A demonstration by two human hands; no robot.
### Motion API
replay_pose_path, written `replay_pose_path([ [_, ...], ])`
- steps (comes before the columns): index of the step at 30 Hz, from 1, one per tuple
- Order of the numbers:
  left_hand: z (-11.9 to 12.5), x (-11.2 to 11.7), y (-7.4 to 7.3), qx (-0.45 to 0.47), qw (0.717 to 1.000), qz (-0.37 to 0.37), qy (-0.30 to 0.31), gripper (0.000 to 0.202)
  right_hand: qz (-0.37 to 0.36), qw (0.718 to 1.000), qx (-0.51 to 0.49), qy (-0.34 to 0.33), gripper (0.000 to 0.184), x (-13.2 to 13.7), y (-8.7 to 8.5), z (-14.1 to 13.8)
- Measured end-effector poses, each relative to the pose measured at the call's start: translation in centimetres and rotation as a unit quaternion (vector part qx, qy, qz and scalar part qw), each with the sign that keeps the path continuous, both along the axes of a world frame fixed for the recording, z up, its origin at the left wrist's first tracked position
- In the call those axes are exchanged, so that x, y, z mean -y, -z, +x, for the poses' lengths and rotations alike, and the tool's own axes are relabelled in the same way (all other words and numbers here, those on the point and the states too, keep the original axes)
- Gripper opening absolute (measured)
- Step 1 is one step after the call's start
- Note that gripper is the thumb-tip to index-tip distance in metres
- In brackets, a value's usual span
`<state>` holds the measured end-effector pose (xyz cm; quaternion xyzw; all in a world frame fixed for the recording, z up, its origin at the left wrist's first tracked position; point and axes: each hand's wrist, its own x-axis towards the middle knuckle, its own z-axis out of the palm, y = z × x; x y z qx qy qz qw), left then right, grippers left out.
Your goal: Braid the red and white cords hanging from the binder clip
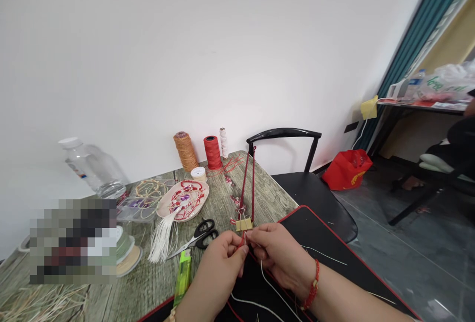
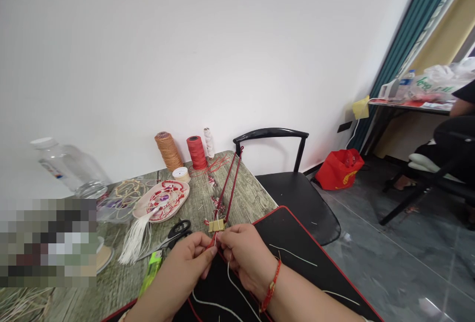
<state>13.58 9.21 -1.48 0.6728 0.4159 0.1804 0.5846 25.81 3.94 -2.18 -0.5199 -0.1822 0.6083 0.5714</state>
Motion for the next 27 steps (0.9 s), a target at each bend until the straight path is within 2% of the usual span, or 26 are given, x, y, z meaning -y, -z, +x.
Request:
replay_pose_path([
  [6,0.1,-0.1,0.7,0.014,1.000,0.008,0.004,0.021,-0.004,1.000,-0.004,-0.005,0.021,-0.4,0.4,-0.1],
  [10,-0.2,0.0,0.4,0.005,1.000,0.023,-0.001,0.017,-0.005,1.000,0.005,0.004,0.019,-0.4,0.5,0.0],
  [14,-0.9,0.1,-0.4,-0.026,0.996,0.083,-0.002,0.020,0.004,1.000,0.005,0.016,0.017,-0.1,0.4,0.0],
  [17,-1.3,0.1,-0.9,-0.061,0.984,0.164,0.009,0.021,0.012,1.000,0.001,0.024,0.019,0.2,0.3,0.1],
  [19,-1.4,0.0,-1.1,-0.088,0.978,0.188,0.011,0.023,0.019,0.999,-0.003,0.029,0.020,0.3,0.2,0.1],
  [21,-1.3,-0.1,-1.2,-0.090,0.983,0.161,0.018,0.022,0.025,0.999,-0.007,0.028,0.021,0.3,0.2,0.1],
  [24,-0.7,-0.3,-1.2,-0.056,0.995,0.069,0.036,0.024,0.031,0.999,-0.011,0.022,0.021,0.3,0.3,0.1],
  [27,-0.1,-0.3,-1.1,-0.027,0.999,0.004,0.017,0.025,0.029,0.999,-0.008,0.018,0.022,0.3,0.3,0.0],
])
